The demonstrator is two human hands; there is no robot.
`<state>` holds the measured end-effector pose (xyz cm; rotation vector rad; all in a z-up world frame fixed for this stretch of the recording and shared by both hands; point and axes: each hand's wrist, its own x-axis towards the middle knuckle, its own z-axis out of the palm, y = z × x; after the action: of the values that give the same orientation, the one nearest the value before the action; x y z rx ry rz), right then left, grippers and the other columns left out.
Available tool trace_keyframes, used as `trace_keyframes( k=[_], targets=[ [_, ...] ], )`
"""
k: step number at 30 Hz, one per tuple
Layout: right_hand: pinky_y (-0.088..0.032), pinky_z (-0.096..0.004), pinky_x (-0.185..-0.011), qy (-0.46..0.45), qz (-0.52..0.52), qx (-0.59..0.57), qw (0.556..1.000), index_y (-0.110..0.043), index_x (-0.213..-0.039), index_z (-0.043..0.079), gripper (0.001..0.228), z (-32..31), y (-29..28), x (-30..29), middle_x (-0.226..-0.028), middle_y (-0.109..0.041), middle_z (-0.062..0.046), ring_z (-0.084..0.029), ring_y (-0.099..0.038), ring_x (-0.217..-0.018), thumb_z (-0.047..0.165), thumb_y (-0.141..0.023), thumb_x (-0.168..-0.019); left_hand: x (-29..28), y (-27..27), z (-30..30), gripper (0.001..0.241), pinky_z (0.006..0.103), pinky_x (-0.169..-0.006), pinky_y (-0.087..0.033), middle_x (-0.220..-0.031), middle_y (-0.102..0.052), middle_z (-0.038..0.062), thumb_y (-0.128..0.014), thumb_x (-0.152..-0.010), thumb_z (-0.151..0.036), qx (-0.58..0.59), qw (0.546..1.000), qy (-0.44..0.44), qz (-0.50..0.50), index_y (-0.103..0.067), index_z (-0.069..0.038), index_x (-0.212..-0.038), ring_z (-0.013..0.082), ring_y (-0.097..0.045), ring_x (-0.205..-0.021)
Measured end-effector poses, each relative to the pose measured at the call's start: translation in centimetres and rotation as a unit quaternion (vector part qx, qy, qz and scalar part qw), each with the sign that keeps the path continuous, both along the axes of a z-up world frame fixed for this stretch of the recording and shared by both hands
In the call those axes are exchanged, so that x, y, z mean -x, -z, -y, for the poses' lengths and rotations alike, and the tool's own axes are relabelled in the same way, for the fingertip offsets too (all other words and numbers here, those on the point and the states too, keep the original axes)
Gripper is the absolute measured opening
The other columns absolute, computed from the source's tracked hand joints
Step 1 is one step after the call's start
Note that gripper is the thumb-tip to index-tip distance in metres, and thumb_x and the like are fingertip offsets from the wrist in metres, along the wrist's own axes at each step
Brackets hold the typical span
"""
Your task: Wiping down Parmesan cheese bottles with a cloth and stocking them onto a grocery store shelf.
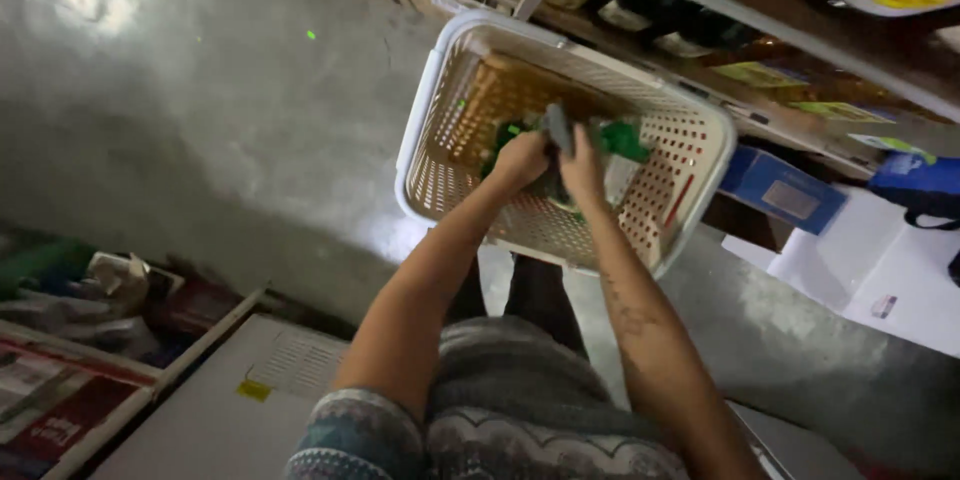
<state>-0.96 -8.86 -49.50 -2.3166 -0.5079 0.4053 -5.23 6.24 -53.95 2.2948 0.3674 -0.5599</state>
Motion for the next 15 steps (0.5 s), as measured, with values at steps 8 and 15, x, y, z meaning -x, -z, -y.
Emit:
trace_keyframes(
  k=[8, 15],
  targets=[
    [-0.042, -0.047, -0.106, -0.416, 0.031, 0.447, 0.792, -0.031, -0.16, 0.017, 0.068, -7.7, 9.7, 7.6, -0.167, -0.023, -0.008, -0.034, -0.011, -0.155, 0.035, -0.059, -0.1, 10.0, 10.5, -4.5, 0.058, 0.0333, -0.115, -0.042, -0.146, -0.049, 0.032, -0.042, -0.109, -0.022, 0.22, 0.906, -0.361, -0.021, -0.032, 0.019, -0.148, 0.0405, -0.045, -0.139],
    [-0.032, -0.046, -0.108, -0.481, 0.089, 0.443, 0.752, -0.066, -0.135, 0.019, 0.051, -12.3, 3.5, 6.4, -0.146, -0.06, -0.002, -0.026, -0.044, -0.142, 0.04, -0.068, -0.089, 6.8, 7.2, -3.2, 0.101, 0.0574, -0.111, -0.036, -0.142, -0.051, 0.032, -0.039, -0.081, -0.077, 0.134, 0.865, -0.426, -0.229, -0.035, -0.008, -0.154, 0.0512, -0.048, -0.132]
  ],
)
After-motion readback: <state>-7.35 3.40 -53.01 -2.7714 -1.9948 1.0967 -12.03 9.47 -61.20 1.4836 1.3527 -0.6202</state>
